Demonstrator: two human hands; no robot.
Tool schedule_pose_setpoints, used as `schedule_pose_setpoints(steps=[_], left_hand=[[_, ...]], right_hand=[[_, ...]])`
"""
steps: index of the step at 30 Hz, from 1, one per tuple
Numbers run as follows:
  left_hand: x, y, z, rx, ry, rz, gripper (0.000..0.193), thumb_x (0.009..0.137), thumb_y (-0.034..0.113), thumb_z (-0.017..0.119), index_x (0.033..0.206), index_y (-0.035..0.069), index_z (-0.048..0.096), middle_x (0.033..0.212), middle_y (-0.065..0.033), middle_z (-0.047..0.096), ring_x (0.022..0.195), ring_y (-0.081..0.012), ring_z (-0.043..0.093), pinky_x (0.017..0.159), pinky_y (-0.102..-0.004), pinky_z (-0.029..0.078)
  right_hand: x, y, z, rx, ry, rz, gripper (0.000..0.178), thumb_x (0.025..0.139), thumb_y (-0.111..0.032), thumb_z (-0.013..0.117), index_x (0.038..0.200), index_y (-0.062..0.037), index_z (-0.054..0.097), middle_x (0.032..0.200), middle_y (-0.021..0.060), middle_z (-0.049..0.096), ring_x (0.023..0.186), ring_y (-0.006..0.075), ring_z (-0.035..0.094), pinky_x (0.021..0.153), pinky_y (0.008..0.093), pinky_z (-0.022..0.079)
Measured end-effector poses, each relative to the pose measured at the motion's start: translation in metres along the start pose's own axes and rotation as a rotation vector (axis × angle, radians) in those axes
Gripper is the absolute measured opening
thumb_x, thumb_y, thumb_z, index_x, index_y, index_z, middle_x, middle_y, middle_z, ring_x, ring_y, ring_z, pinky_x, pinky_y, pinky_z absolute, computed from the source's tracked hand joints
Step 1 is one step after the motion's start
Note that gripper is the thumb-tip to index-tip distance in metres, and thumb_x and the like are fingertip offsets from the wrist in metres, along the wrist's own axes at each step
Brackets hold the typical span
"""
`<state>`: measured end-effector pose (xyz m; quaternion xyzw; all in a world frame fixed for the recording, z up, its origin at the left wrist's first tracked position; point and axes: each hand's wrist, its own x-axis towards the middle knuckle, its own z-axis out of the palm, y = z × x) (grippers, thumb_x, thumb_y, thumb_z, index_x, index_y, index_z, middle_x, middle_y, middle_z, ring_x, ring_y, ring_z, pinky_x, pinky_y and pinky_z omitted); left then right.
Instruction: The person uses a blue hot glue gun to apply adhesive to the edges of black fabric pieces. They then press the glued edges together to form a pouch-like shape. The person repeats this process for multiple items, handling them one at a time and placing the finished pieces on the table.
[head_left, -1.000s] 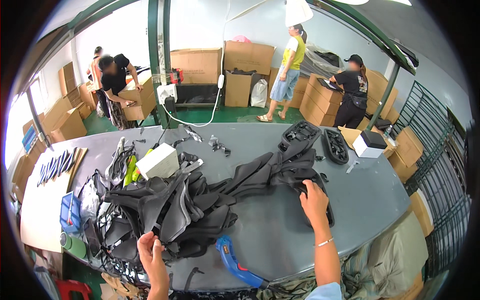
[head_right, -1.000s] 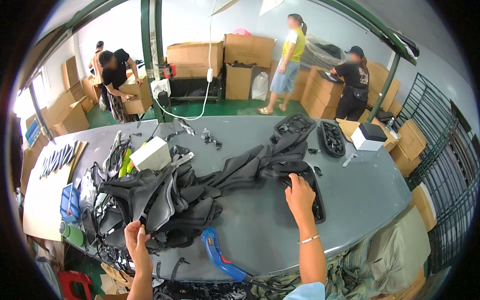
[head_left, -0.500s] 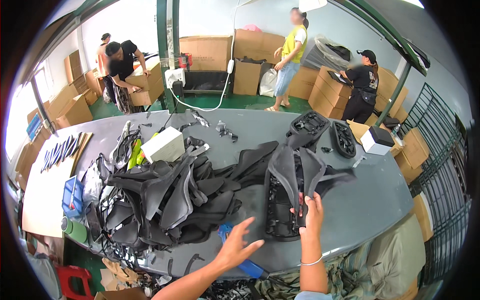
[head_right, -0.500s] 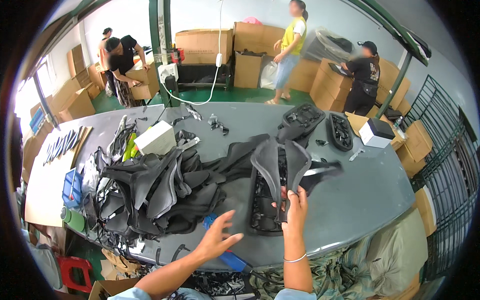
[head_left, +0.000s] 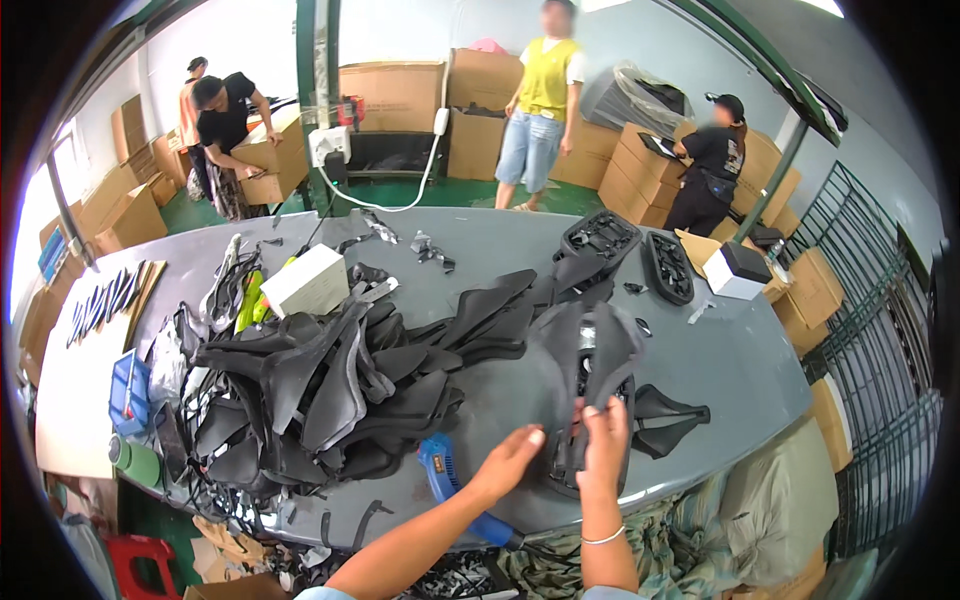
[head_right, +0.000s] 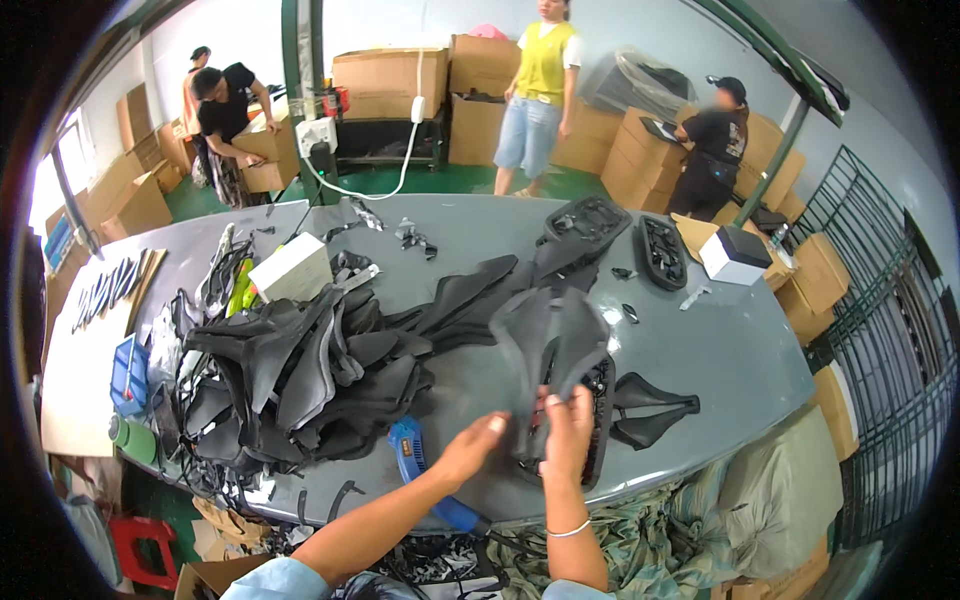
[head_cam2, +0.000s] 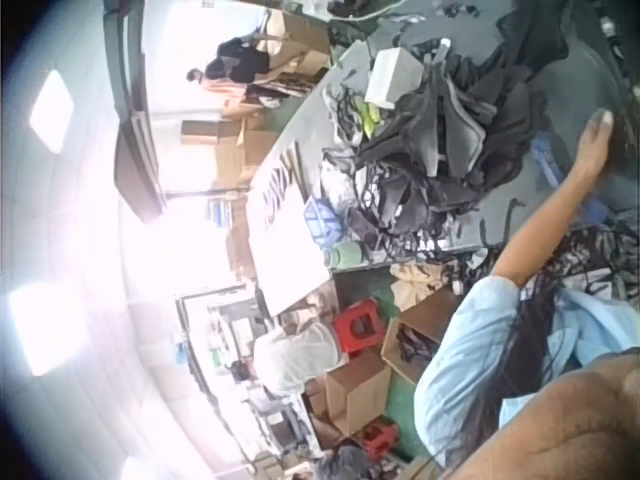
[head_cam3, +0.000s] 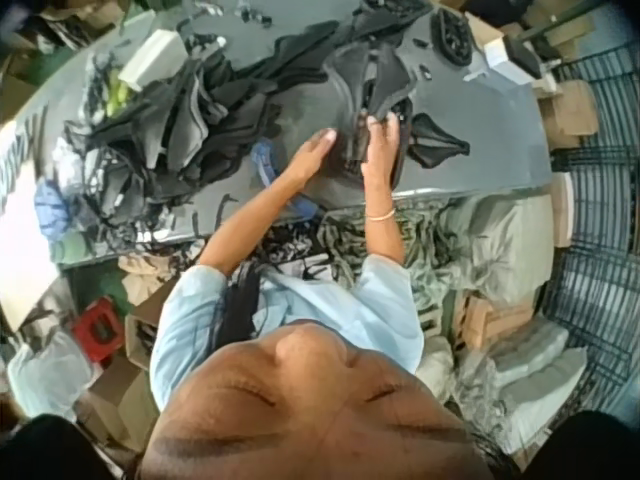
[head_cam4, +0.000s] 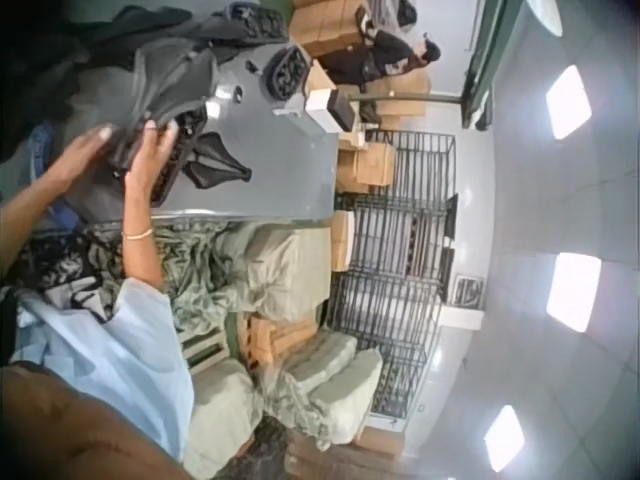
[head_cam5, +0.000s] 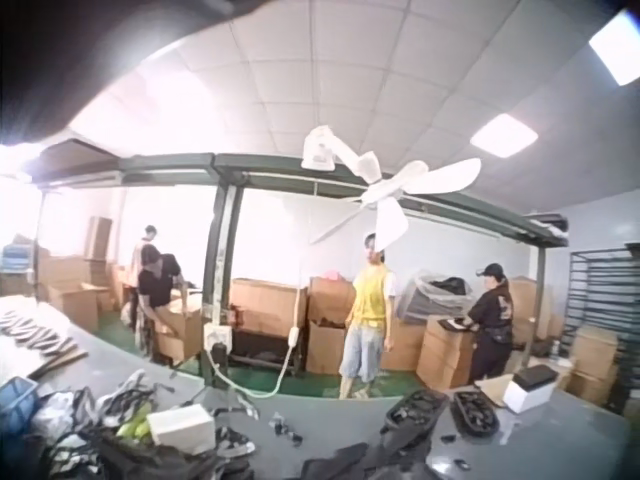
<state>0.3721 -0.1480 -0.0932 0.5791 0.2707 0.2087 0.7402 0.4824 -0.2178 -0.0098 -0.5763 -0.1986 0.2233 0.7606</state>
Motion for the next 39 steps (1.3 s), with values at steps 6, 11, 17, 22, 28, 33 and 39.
schedule_pose_setpoints(steps=[6,11,17,22,28,33,39], left_hand=[[-0.040,0.054,-0.048,-0.121,0.202,-0.016,0.028,0.090,0.019,0.055,0.113,0.003,0.051,0.095,-0.0079,0.060,0.092,-0.0152,0.058,0.074,-0.0292,0.046],[-0.094,0.111,-0.099,0.108,0.431,0.150,0.020,0.088,0.011,0.058,0.106,0.003,0.055,0.085,-0.0006,0.057,0.073,-0.0093,0.052,0.064,-0.0251,0.044],[-0.119,0.149,-0.154,0.239,0.712,0.305,0.044,0.087,0.005,0.053,0.129,0.003,0.039,0.098,-0.0073,0.057,0.077,-0.0110,0.056,0.064,-0.0228,0.045],[-0.117,0.132,-0.172,0.212,0.882,0.500,0.049,0.089,0.009,0.053,0.134,0.005,0.033,0.120,-0.0123,0.050,0.102,-0.0182,0.054,0.080,-0.0283,0.045],[-0.151,0.129,-0.147,0.469,0.925,0.798,0.028,0.087,0.002,0.047,0.115,0.000,0.047,0.114,-0.0103,0.050,0.095,-0.0152,0.051,0.081,-0.0272,0.042],[-0.148,0.090,-0.109,0.674,0.557,0.623,0.014,0.075,-0.003,0.057,0.088,0.002,0.058,0.095,-0.0130,0.060,0.085,-0.0210,0.057,0.072,-0.0289,0.046],[-0.122,0.033,-0.097,0.753,0.415,0.586,0.013,0.076,0.004,0.065,0.088,0.002,0.061,0.097,-0.0141,0.061,0.088,-0.0292,0.059,0.076,-0.0359,0.048]], right_hand=[[-0.015,0.012,-0.003,-0.475,-0.357,-0.203,0.032,0.084,-0.015,0.061,0.112,-0.0012,0.057,0.099,0.0082,0.062,0.086,0.0164,0.059,0.079,0.0302,0.046],[0.050,0.011,-0.139,-1.533,0.124,-0.603,0.047,0.067,0.000,0.059,0.113,-0.0070,0.052,0.115,0.0094,0.054,0.107,0.0310,0.049,0.083,0.0444,0.040],[0.052,0.020,-0.201,-1.871,-0.169,-0.285,0.048,0.065,-0.016,0.072,0.109,-0.0141,0.054,0.115,0.0043,0.054,0.111,0.0279,0.046,0.086,0.0540,0.039],[0.059,0.009,-0.181,-1.842,-0.177,-0.240,0.030,0.070,-0.018,0.070,0.095,-0.0128,0.053,0.100,0.0041,0.057,0.098,0.0280,0.053,0.078,0.0468,0.045],[0.062,-0.040,-0.158,-1.163,0.499,-0.682,0.029,0.079,-0.016,0.069,0.103,-0.0082,0.054,0.094,0.0053,0.060,0.083,0.0255,0.059,0.074,0.0316,0.049],[0.040,-0.075,-0.023,0.023,0.289,-0.245,0.026,0.083,-0.022,0.069,0.099,-0.0035,0.060,0.090,0.0021,0.061,0.074,0.0121,0.058,0.064,0.0276,0.047],[0.024,0.015,0.077,0.292,-0.453,0.377,0.054,0.079,-0.030,0.072,0.119,-0.0012,0.048,0.109,0.0103,0.055,0.097,0.0163,0.055,0.077,0.0311,0.049]])
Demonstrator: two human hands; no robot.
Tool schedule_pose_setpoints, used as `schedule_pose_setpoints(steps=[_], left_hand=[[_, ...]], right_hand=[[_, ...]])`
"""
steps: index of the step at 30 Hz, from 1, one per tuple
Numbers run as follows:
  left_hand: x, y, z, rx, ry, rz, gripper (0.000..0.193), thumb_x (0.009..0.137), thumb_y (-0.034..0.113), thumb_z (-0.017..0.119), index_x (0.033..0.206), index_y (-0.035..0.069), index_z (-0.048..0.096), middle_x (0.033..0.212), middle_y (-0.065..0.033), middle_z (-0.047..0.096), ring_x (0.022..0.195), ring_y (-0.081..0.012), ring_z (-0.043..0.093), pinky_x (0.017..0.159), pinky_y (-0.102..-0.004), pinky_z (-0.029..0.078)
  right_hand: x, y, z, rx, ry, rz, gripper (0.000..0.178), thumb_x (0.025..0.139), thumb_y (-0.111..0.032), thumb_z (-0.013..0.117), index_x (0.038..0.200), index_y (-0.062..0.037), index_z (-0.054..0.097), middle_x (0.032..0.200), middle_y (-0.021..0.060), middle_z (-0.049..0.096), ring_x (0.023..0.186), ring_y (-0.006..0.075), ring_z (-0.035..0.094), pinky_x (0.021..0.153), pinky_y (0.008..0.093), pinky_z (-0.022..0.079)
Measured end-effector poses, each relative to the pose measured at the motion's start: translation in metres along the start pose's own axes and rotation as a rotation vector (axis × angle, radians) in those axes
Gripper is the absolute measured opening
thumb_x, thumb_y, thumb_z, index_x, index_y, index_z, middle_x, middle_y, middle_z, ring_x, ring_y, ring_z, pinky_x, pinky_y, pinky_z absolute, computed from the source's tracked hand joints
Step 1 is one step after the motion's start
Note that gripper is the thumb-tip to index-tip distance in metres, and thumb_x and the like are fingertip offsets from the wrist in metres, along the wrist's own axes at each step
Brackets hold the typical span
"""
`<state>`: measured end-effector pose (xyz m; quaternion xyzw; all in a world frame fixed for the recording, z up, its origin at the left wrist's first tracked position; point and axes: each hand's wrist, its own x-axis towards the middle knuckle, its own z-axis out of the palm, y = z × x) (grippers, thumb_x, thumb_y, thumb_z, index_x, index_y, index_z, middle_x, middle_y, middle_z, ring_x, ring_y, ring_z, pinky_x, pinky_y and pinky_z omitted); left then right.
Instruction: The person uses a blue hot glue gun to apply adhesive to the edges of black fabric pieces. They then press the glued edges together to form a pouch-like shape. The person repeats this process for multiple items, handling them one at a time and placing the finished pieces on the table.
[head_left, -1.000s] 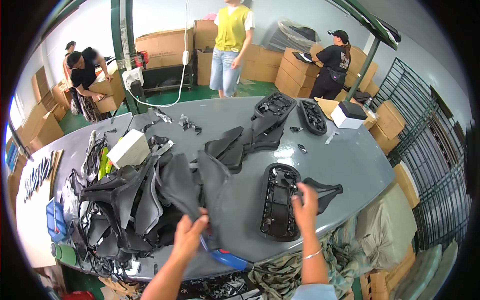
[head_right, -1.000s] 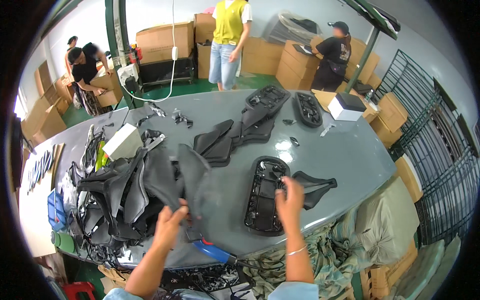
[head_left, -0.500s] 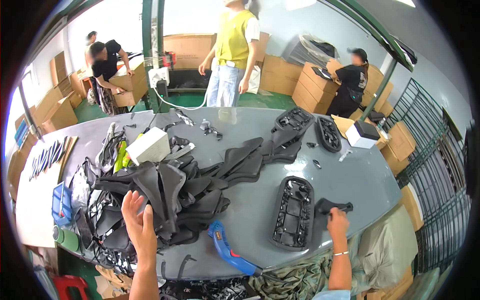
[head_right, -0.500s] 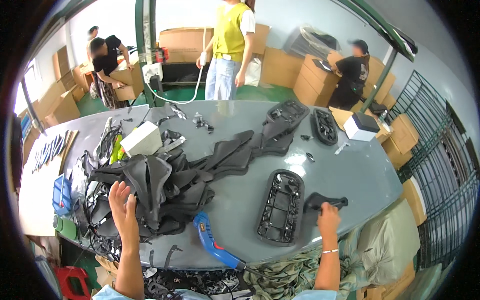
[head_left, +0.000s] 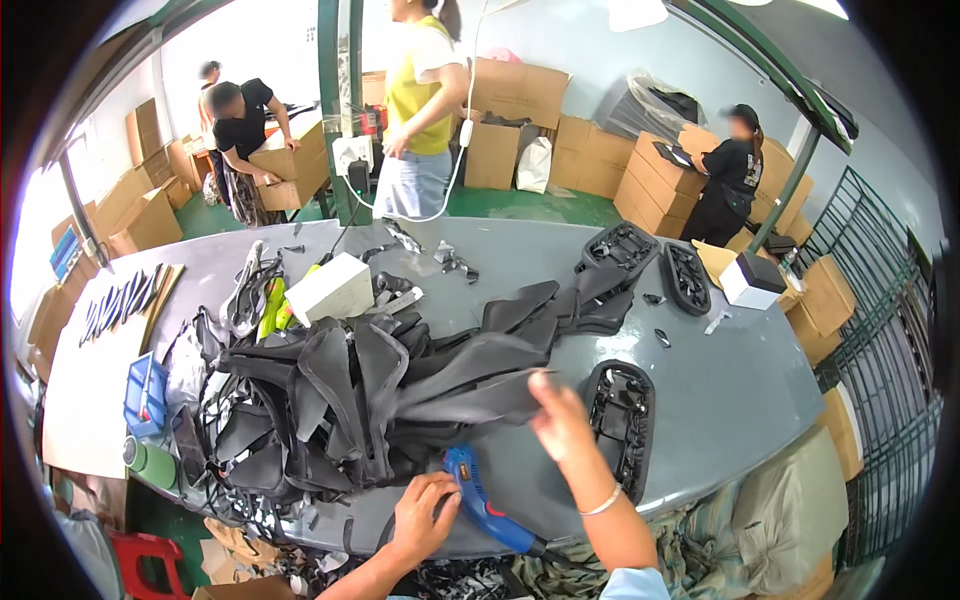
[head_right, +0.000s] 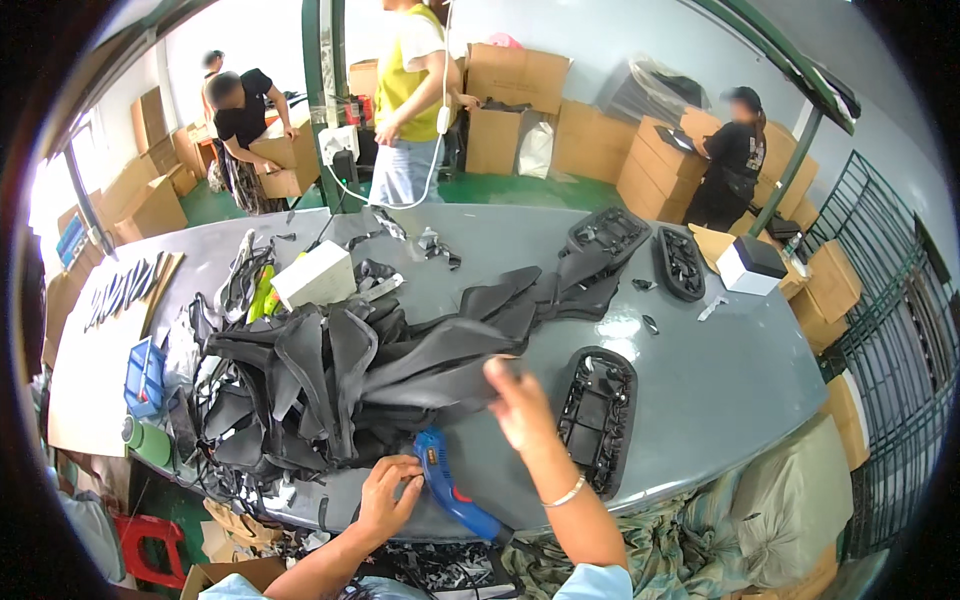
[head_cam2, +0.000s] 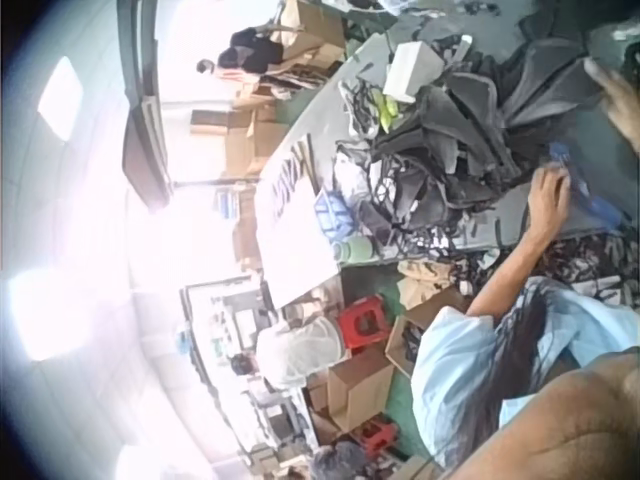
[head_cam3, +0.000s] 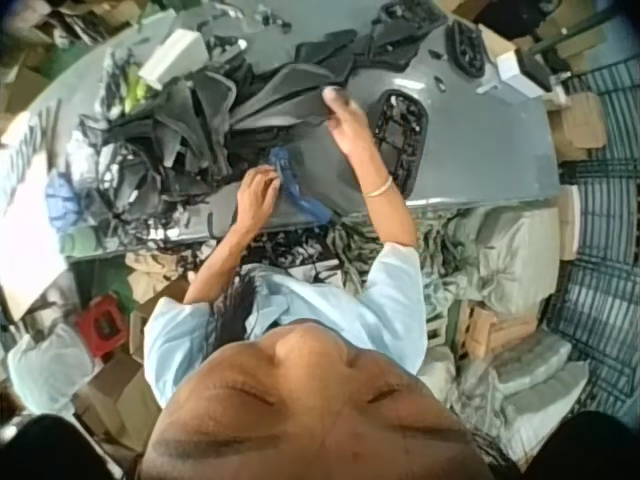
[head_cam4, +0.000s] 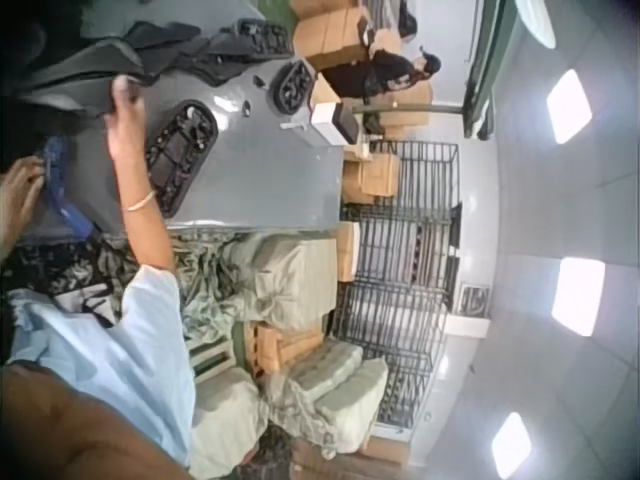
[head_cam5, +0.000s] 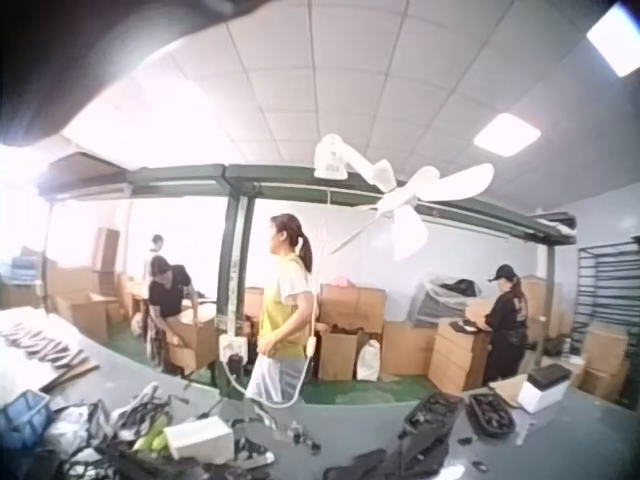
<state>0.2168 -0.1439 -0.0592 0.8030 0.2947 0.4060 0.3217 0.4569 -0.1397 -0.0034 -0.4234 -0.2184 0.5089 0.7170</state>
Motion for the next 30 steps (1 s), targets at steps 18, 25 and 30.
schedule_pose_setpoints(steps=[18,25,30], left_hand=[[-0.039,-0.052,-0.020,0.101,0.065,-0.153,0.012,0.078,0.012,0.066,0.085,0.003,0.063,0.094,-0.0088,0.062,0.086,-0.0280,0.059,0.075,-0.0354,0.049],[-0.036,-0.052,-0.013,0.013,0.038,-0.176,0.013,0.080,0.014,0.065,0.086,0.002,0.064,0.095,-0.0114,0.063,0.089,-0.0289,0.059,0.079,-0.0360,0.047],[-0.038,-0.051,-0.015,0.024,0.045,-0.174,0.013,0.080,0.013,0.064,0.086,0.001,0.064,0.094,-0.0124,0.063,0.087,-0.0304,0.059,0.078,-0.0368,0.047]], right_hand=[[0.201,0.044,-0.084,-0.351,0.623,-0.121,0.062,0.067,-0.008,0.075,0.122,-0.0070,0.044,0.104,0.0070,0.058,0.087,0.0195,0.057,0.073,0.0323,0.045],[0.199,0.014,-0.099,-0.298,0.278,-0.346,0.018,0.072,-0.002,0.066,0.088,-0.0058,0.060,0.087,0.0004,0.058,0.083,0.0125,0.053,0.078,0.0253,0.041],[0.113,-0.047,0.033,-0.710,0.173,-0.813,0.018,0.078,-0.006,0.066,0.095,-0.0012,0.060,0.091,0.0034,0.059,0.084,0.0138,0.055,0.078,0.0281,0.043]])
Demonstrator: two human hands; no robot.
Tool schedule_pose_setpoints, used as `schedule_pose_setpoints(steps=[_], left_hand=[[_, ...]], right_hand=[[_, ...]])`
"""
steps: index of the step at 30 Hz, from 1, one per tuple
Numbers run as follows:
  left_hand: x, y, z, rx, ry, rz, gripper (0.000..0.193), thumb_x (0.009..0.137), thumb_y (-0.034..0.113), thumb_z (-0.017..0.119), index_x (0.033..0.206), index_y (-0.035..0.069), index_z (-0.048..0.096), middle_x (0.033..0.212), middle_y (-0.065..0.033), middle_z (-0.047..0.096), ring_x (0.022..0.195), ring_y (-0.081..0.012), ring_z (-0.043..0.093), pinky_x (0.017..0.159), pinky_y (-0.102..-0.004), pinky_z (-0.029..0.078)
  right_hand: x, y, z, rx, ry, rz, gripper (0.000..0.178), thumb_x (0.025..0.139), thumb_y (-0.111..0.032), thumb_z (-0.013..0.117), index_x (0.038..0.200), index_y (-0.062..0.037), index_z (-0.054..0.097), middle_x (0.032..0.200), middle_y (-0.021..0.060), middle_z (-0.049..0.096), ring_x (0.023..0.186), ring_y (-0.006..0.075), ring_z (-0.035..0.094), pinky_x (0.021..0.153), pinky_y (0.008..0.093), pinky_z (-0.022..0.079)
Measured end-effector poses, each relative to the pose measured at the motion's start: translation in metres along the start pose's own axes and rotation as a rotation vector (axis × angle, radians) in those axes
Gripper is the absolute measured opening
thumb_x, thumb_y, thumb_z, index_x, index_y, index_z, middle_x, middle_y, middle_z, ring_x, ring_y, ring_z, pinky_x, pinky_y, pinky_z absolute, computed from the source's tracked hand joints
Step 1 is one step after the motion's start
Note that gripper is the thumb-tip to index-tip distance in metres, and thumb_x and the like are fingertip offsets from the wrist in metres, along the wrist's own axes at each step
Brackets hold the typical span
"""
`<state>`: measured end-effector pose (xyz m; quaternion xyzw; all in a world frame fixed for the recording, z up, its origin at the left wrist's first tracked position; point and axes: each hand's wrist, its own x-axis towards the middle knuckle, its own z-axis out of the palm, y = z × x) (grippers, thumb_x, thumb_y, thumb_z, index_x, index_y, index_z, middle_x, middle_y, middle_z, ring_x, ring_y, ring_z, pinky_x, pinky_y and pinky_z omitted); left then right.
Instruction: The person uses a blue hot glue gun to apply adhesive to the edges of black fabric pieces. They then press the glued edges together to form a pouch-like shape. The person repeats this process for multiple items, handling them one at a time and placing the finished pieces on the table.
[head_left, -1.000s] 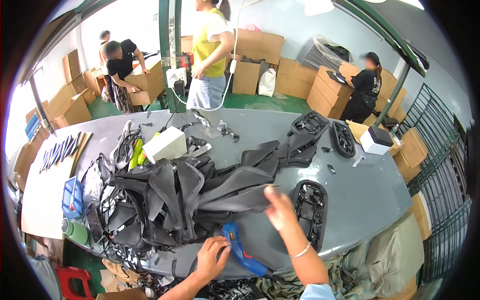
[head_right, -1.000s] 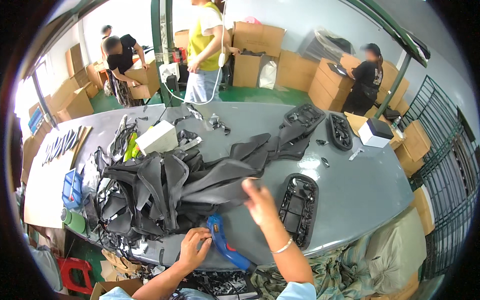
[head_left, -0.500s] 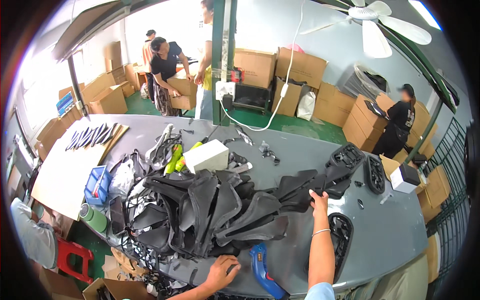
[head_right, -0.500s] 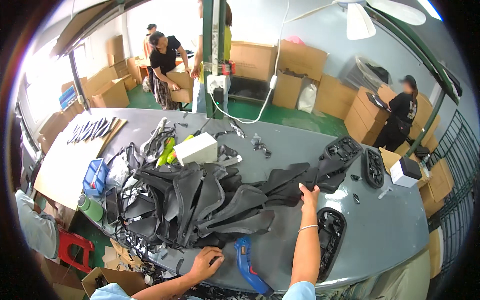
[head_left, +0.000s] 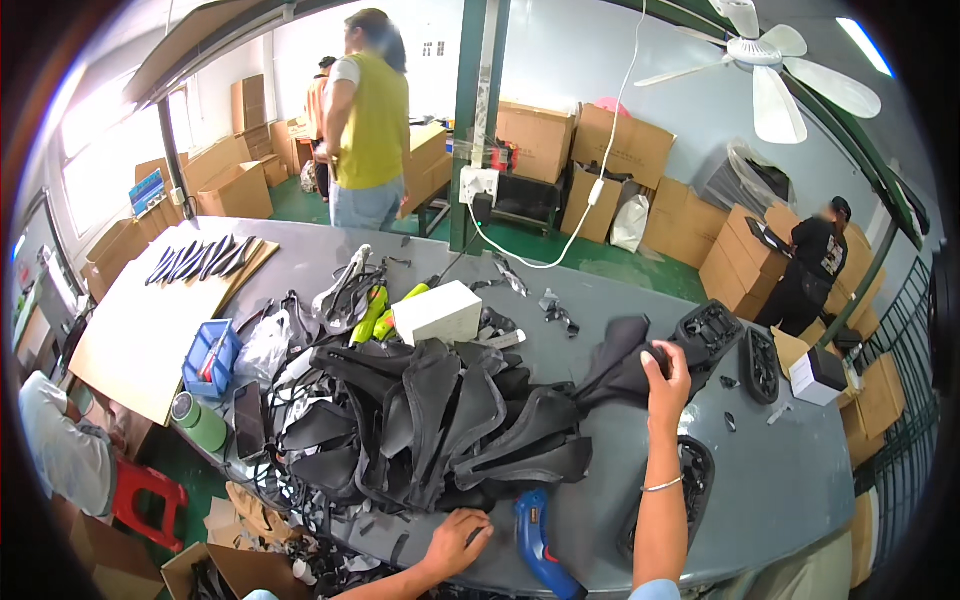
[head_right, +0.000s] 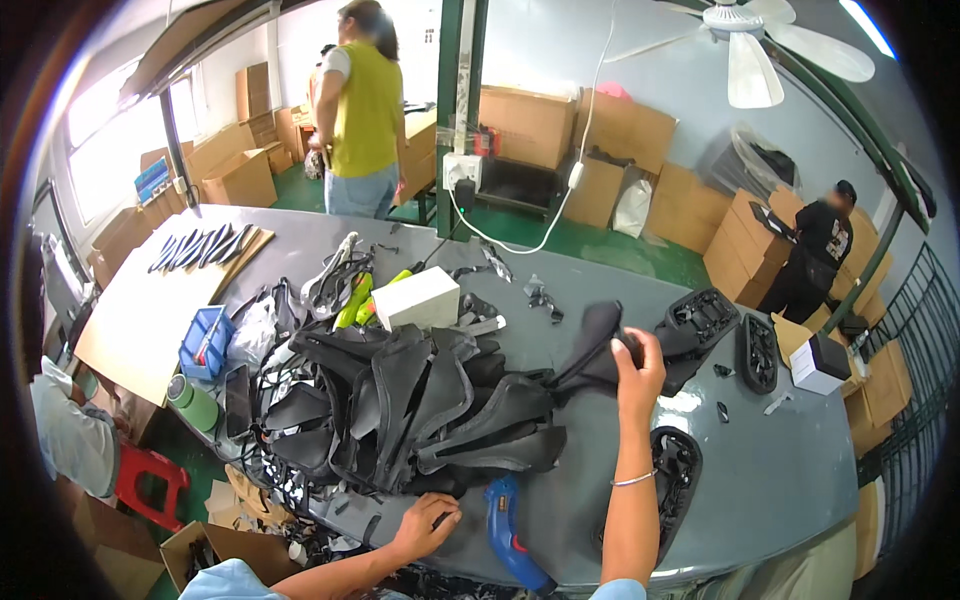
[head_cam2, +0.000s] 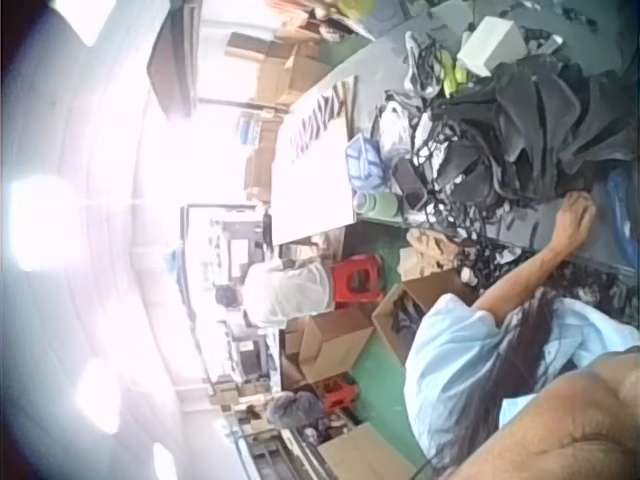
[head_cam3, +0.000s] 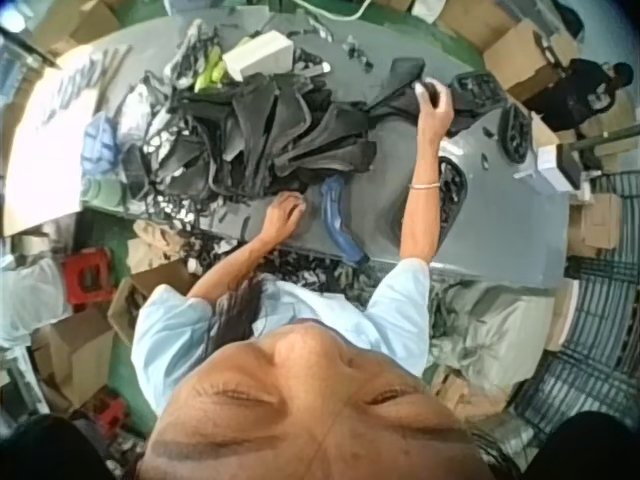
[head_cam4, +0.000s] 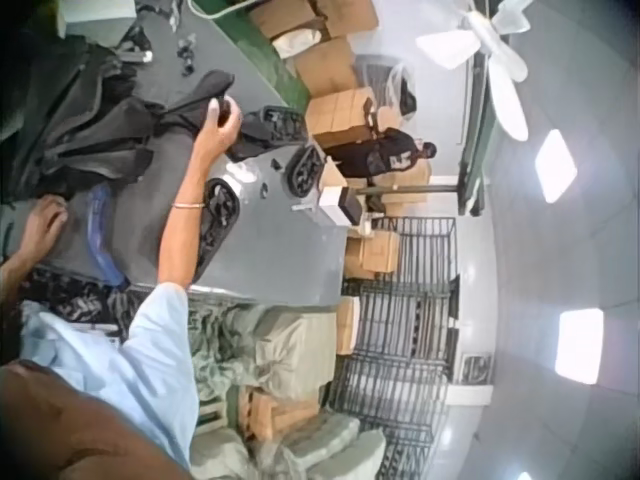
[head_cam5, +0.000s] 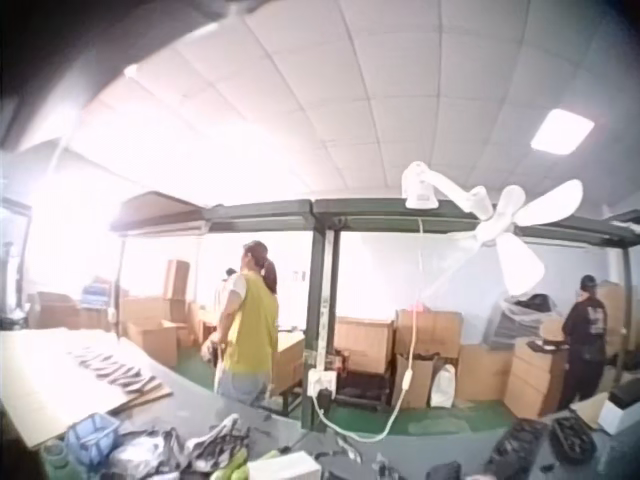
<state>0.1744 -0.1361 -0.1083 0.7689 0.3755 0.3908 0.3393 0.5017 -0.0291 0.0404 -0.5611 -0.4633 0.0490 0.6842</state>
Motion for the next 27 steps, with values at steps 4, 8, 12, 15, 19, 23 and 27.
schedule_pose_setpoints(steps=[4,8,12,15,19,23,27], left_hand=[[0.004,0.006,0.000,-0.002,0.001,-0.005,0.013,0.080,0.012,0.064,0.086,0.001,0.063,0.094,-0.0127,0.063,0.087,-0.0307,0.059,0.077,-0.0368,0.047],[0.003,-0.001,0.005,0.004,0.011,0.030,0.011,0.078,0.010,0.065,0.085,0.001,0.063,0.092,-0.0121,0.063,0.084,-0.0293,0.059,0.070,-0.0371,0.048],[-0.004,-0.006,0.007,0.027,0.017,-0.034,0.012,0.076,0.010,0.067,0.081,0.001,0.063,0.084,-0.0134,0.061,0.077,-0.0294,0.058,0.063,-0.0383,0.047],[-0.006,-0.008,0.006,0.103,0.024,-0.045,0.016,0.074,0.013,0.068,0.073,0.000,0.059,0.077,-0.0171,0.058,0.070,-0.0339,0.055,0.060,-0.0404,0.044],[-0.004,-0.014,0.013,0.138,-0.021,-0.014,0.024,0.072,0.016,0.069,0.067,-0.002,0.054,0.076,-0.0232,0.054,0.072,-0.0415,0.054,0.063,-0.0448,0.045],[0.000,-0.011,0.015,0.142,0.039,0.027,0.026,0.074,0.017,0.069,0.062,-0.001,0.053,0.064,-0.0183,0.053,0.066,-0.0394,0.052,0.069,-0.0458,0.044],[0.000,-0.002,0.005,0.179,0.007,-0.005,0.028,0.074,0.017,0.069,0.061,-0.001,0.052,0.064,-0.0209,0.054,0.068,-0.0434,0.053,0.084,-0.0499,0.043]], right_hand=[[-0.033,-0.064,0.020,-0.439,-0.161,-0.609,0.015,0.078,-0.007,0.066,0.092,-0.0054,0.063,0.088,0.0081,0.061,0.082,0.0263,0.057,0.072,0.0371,0.046],[-0.083,-0.058,0.041,-0.389,-0.755,-1.047,0.031,0.080,-0.027,0.065,0.106,-0.0106,0.058,0.102,0.0036,0.058,0.093,0.0224,0.055,0.080,0.0363,0.043],[-0.083,-0.040,0.039,-0.247,-0.658,-0.887,0.037,0.080,-0.035,0.064,0.108,-0.0114,0.058,0.103,0.0059,0.059,0.098,0.0241,0.054,0.085,0.0387,0.041],[-0.050,0.003,0.017,-0.351,-0.186,-0.443,0.028,0.084,-0.024,0.061,0.104,-0.0060,0.059,0.102,0.0100,0.060,0.099,0.0293,0.054,0.086,0.0401,0.040],[-0.003,0.106,-0.045,-0.726,0.141,-0.154,0.062,0.070,-0.018,0.073,0.122,-0.0018,0.044,0.121,0.0188,0.048,0.114,0.0360,0.043,0.098,0.0442,0.034],[0.011,0.175,-0.066,-0.550,0.205,0.392,0.086,0.065,-0.021,0.079,0.134,-0.0008,0.033,0.126,0.0183,0.045,0.116,0.0321,0.043,0.095,0.0442,0.037],[0.011,0.186,-0.049,-0.043,0.134,0.681,0.089,0.065,-0.020,0.081,0.137,-0.0020,0.030,0.122,0.0167,0.047,0.096,0.0232,0.052,0.086,0.0376,0.042]])
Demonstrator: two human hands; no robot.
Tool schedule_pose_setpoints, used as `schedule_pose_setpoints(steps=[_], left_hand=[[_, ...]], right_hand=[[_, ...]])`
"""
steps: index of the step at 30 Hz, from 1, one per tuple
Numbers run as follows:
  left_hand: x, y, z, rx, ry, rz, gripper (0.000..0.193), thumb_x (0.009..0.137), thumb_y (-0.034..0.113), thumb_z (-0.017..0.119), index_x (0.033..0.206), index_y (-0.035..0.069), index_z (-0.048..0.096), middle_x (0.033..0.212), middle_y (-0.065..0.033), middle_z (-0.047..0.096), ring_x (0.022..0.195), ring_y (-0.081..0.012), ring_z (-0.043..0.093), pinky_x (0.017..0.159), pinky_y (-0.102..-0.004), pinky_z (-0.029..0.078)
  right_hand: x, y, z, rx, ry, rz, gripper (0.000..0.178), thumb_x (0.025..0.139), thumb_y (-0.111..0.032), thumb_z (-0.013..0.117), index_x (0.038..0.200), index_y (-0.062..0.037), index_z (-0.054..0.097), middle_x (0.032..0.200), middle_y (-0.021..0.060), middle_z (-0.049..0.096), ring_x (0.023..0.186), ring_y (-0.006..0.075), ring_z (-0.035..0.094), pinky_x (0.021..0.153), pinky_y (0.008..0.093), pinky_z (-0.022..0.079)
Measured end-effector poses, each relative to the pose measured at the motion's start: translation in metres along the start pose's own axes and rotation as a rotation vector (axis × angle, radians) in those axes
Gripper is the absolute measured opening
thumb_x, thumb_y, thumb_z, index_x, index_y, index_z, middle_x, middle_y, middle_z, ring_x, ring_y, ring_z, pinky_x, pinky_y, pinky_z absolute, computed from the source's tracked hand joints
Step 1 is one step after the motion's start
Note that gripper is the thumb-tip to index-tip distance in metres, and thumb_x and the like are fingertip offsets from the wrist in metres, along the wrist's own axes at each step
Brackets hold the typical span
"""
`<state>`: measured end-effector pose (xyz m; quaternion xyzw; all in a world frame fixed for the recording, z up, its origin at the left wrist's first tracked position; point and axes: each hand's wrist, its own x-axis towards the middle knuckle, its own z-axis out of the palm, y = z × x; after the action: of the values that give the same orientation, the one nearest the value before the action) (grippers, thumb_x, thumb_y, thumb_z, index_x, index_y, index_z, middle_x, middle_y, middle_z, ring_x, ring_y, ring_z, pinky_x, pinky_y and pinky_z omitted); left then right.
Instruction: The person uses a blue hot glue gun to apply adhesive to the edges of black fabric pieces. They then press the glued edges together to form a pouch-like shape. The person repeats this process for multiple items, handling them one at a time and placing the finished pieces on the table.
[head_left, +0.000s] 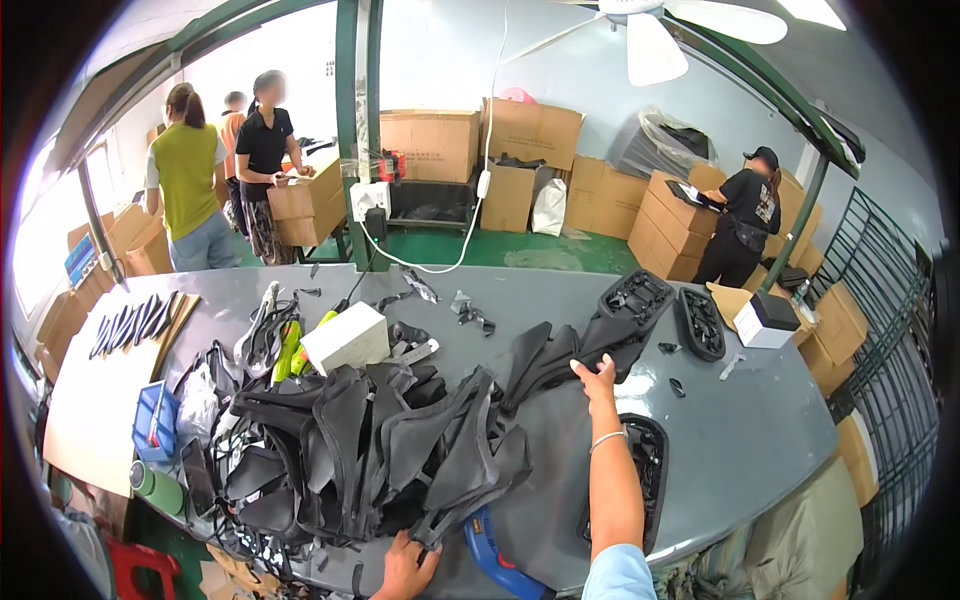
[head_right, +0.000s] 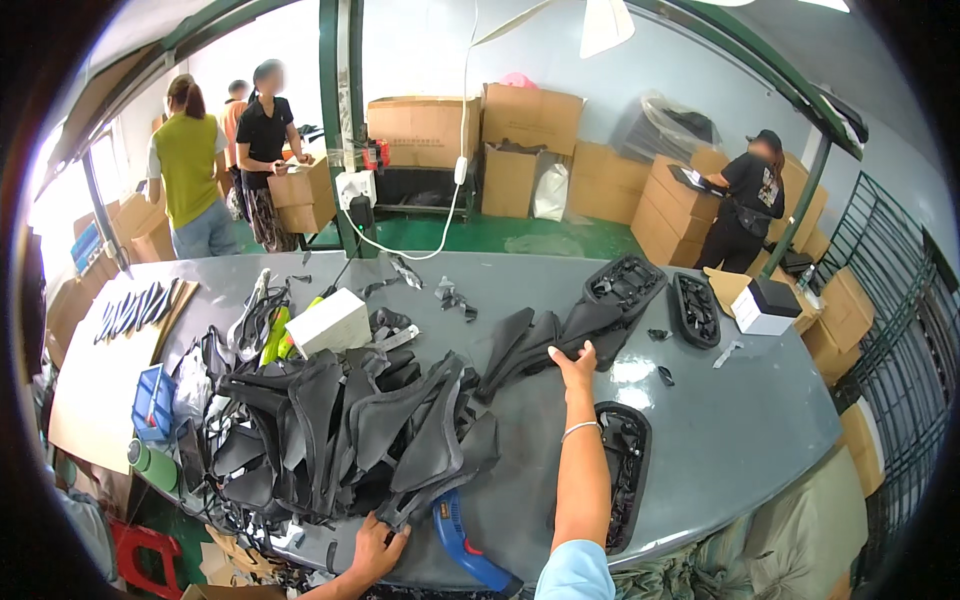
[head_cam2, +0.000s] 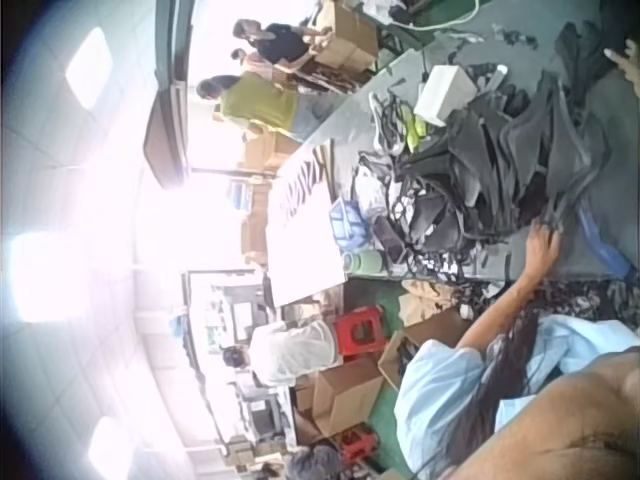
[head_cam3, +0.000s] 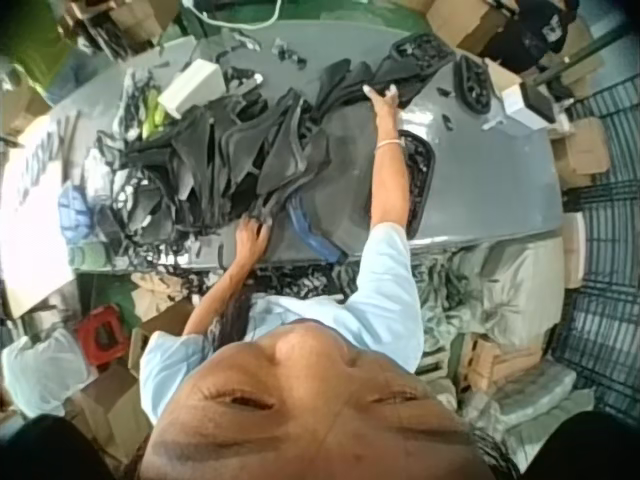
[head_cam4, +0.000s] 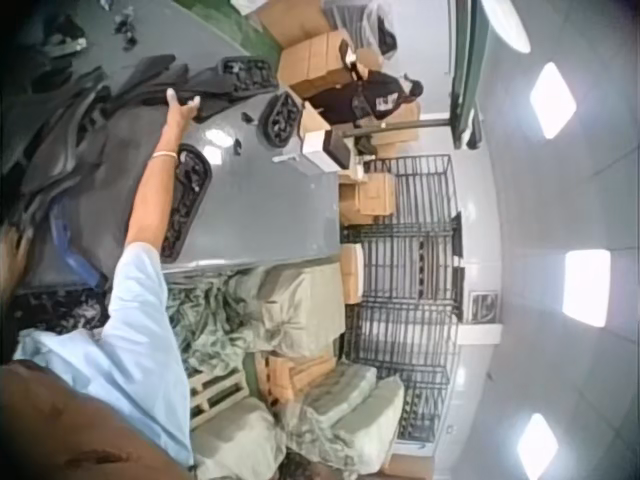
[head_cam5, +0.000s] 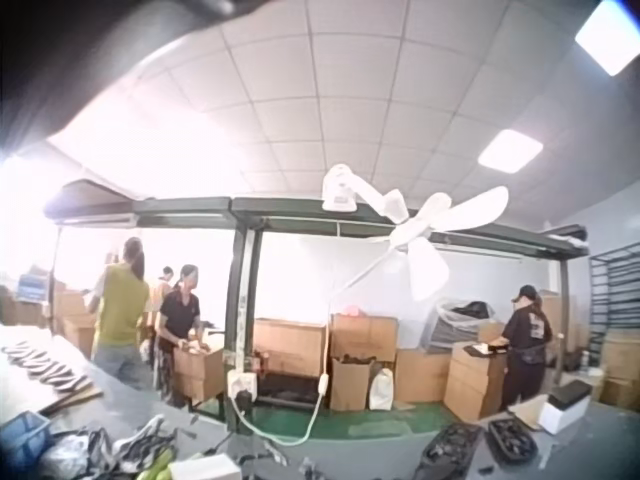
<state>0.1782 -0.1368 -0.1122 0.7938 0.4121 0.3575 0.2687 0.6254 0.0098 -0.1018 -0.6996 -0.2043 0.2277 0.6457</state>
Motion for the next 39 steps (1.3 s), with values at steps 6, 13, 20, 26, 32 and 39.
schedule_pose_setpoints(steps=[6,13,20,26,32,39], left_hand=[[0.006,0.010,0.008,-0.052,0.019,0.016,0.026,0.074,0.017,0.069,0.063,-0.001,0.053,0.069,-0.0224,0.056,0.072,-0.0435,0.054,0.079,-0.0480,0.045],[0.005,0.009,0.001,-0.016,0.003,0.015,0.020,0.074,0.015,0.069,0.072,-0.001,0.059,0.077,-0.0227,0.058,0.073,-0.0412,0.055,0.070,-0.0447,0.046],[0.004,0.010,0.002,-0.035,-0.012,-0.053,0.019,0.075,0.015,0.068,0.072,-0.001,0.059,0.076,-0.0210,0.058,0.072,-0.0387,0.055,0.067,-0.0438,0.045],[-0.002,-0.004,0.003,-0.018,-0.013,-0.027,0.020,0.075,0.015,0.068,0.071,-0.001,0.058,0.070,-0.0208,0.056,0.072,-0.0403,0.054,0.072,-0.0450,0.045],[-0.001,-0.006,0.005,-0.013,-0.005,-0.005,0.020,0.072,0.015,0.069,0.073,-0.001,0.059,0.086,-0.0291,0.056,0.077,-0.0433,0.057,0.063,-0.0450,0.049],[-0.005,-0.006,0.007,0.050,-0.105,-0.129,0.024,0.077,0.023,0.066,0.078,0.000,0.063,0.066,-0.0217,0.057,0.072,-0.0469,0.055,0.093,-0.0498,0.040]], right_hand=[[0.017,0.000,-0.010,-0.092,-0.048,-0.002,0.082,0.067,-0.018,0.079,0.133,-0.0001,0.034,0.109,0.0144,0.055,0.083,0.0175,0.054,0.074,0.0309,0.045],[0.008,-0.017,0.012,0.080,-0.144,0.209,0.040,0.071,-0.014,0.075,0.102,0.0000,0.054,0.081,0.0065,0.062,0.057,0.0107,0.057,0.045,0.0219,0.043],[-0.010,-0.035,0.029,0.212,-0.114,-0.083,0.017,0.082,-0.013,0.065,0.079,-0.0084,0.050,0.067,-0.0026,0.052,0.057,0.0107,0.054,0.049,0.0222,0.043],[-0.082,-0.138,0.018,-0.580,0.064,-1.063,0.011,0.086,-0.011,0.056,0.085,-0.0014,0.050,0.073,0.0156,0.059,0.067,0.0352,0.057,0.061,0.0413,0.046],[-0.126,-0.108,0.011,-0.641,-0.647,-0.856,0.014,0.082,-0.019,0.060,0.085,-0.0058,0.057,0.079,0.0137,0.062,0.074,0.0334,0.060,0.066,0.0444,0.046],[-0.040,-0.021,0.025,-1.067,-0.097,-1.088,0.021,0.084,-0.009,0.051,0.104,-0.0089,0.058,0.110,0.0086,0.060,0.101,0.0294,0.055,0.078,0.0416,0.044]])
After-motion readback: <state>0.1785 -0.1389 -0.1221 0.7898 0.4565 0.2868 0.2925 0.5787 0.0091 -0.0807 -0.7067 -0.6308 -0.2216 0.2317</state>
